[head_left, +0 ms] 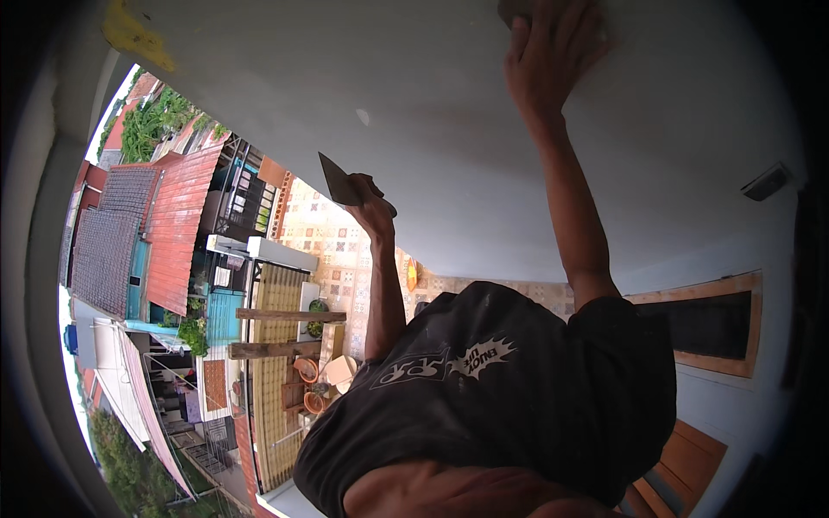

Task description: The person smooths a white wall using a sanding block and a putty knife. They alternate between sanding and scraping motions across the wall surface, working on different sections to even out the finish.

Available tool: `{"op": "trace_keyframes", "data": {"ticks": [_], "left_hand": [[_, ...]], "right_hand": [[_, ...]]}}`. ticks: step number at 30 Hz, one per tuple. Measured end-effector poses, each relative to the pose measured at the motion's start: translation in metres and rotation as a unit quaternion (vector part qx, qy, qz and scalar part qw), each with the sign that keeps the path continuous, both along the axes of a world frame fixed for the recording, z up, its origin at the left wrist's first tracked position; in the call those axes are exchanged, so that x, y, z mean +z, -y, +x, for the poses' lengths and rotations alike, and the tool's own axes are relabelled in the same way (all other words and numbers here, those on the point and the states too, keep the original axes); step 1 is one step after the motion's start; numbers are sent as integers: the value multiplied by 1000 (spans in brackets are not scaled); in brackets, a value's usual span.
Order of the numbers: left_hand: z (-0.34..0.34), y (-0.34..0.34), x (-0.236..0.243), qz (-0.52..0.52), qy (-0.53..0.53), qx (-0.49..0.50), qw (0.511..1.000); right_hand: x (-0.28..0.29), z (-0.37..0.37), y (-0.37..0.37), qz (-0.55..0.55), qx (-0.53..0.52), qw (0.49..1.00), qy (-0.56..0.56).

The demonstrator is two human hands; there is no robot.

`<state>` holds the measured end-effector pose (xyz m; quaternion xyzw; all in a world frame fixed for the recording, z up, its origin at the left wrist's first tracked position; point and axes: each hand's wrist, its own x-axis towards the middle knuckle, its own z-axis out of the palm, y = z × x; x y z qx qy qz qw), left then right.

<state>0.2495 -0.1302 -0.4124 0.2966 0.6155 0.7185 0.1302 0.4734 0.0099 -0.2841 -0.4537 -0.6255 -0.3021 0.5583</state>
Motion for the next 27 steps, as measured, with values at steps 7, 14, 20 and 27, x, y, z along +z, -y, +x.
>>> {"op": "trace_keyframes", "data": {"ticks": [7,14,20,27], "left_hand": [[3,-3,-1,66,-64,-83,992],[14,-12,-1,82,-63,-110,988],[27,-23,1,70,-47,-148,985],[54,-34,7,60,-5,-205,977]], "right_hand": [[-69,19,37,-228,15,960,161],[-42,84,-14,-39,-159,982,-96],[-64,65,36,-140,-144,978,-55],[5,151,-46,61,-83,989,-105]]}}
